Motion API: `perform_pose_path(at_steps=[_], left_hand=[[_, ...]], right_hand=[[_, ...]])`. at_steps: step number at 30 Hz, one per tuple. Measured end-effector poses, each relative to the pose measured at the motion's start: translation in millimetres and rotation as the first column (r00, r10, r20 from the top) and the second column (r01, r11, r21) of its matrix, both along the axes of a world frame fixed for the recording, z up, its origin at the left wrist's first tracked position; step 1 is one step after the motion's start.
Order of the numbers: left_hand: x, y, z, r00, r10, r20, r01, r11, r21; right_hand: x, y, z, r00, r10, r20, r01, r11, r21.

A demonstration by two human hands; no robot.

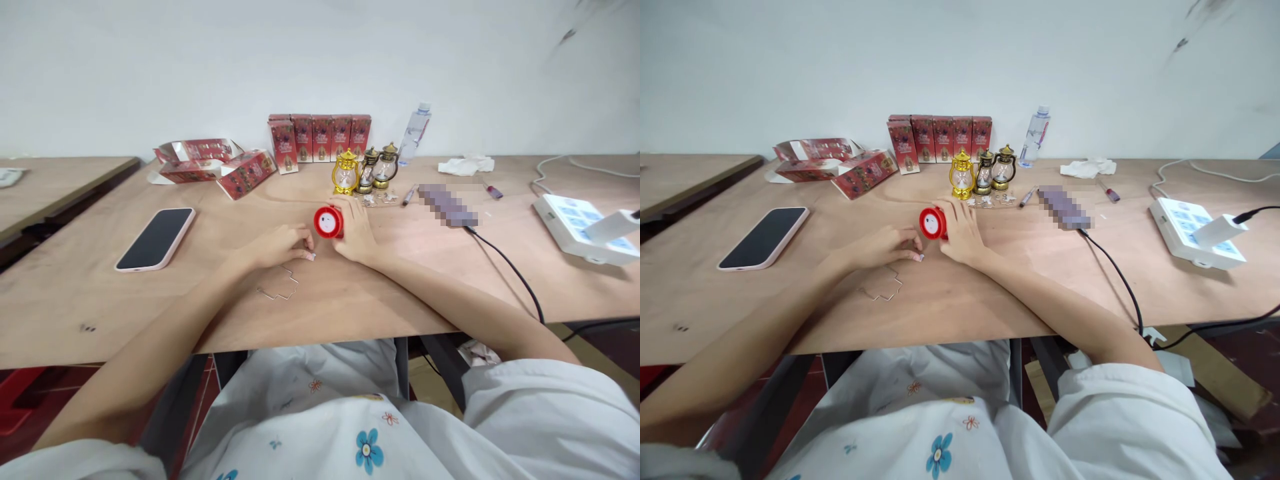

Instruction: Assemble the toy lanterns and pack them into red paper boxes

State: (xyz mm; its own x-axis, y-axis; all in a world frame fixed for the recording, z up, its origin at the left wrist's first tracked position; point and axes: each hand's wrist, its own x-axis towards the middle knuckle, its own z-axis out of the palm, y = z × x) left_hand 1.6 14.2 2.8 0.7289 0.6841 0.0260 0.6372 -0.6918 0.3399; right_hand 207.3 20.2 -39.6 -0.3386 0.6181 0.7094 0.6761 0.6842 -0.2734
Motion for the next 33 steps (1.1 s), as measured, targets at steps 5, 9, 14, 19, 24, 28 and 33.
perform_pose_path(at_steps=[5, 9, 14, 19, 24, 28, 33], left_hand=[[2.0, -3.8, 2.8, 1.0, 0.02, -0.006, -0.02, 1.0, -0.018], [4.9, -7.1, 4.6, 1.0, 0.02, -0.013, -0.02, 1.0, 0.007], [7.4, -8.6, 5.6, 0.997, 0.074, -0.032, -0.074, 0.997, -0.01], [10.3, -10.1, 5.7, 0.991, 0.122, -0.058, -0.122, 0.992, -0.007], [11.1, -10.1, 4.7, 0.987, 0.151, -0.063, -0.153, 0.988, -0.035], [10.8, -9.1, 2.9, 0.985, 0.169, -0.04, -0.171, 0.982, -0.078], [10.5, -8.2, 0.3, 0.99, 0.139, 0.0, -0.138, 0.983, -0.117]], right_hand=[[-0.6, -1.3, 1.4, 1.0, -0.002, 0.006, 0.002, 1.0, -0.006], [-0.8, -1.4, 1.5, 1.0, -0.001, 0.003, 0.001, 1.0, -0.02], [-0.8, -1.3, 1.3, 1.0, -0.005, 0.013, 0.005, 1.0, -0.003], [-0.8, -1.2, 1.2, 1.0, -0.006, 0.013, 0.006, 1.0, 0.003], [-0.5, -1.1, 0.8, 1.0, 0.007, 0.008, -0.007, 1.0, -0.002], [-0.4, -1.4, 1.0, 1.0, 0.002, 0.012, -0.002, 1.0, -0.003], [-0.4, -1.3, 1.0, 1.0, -0.001, 0.016, 0.001, 1.0, 0.009]])
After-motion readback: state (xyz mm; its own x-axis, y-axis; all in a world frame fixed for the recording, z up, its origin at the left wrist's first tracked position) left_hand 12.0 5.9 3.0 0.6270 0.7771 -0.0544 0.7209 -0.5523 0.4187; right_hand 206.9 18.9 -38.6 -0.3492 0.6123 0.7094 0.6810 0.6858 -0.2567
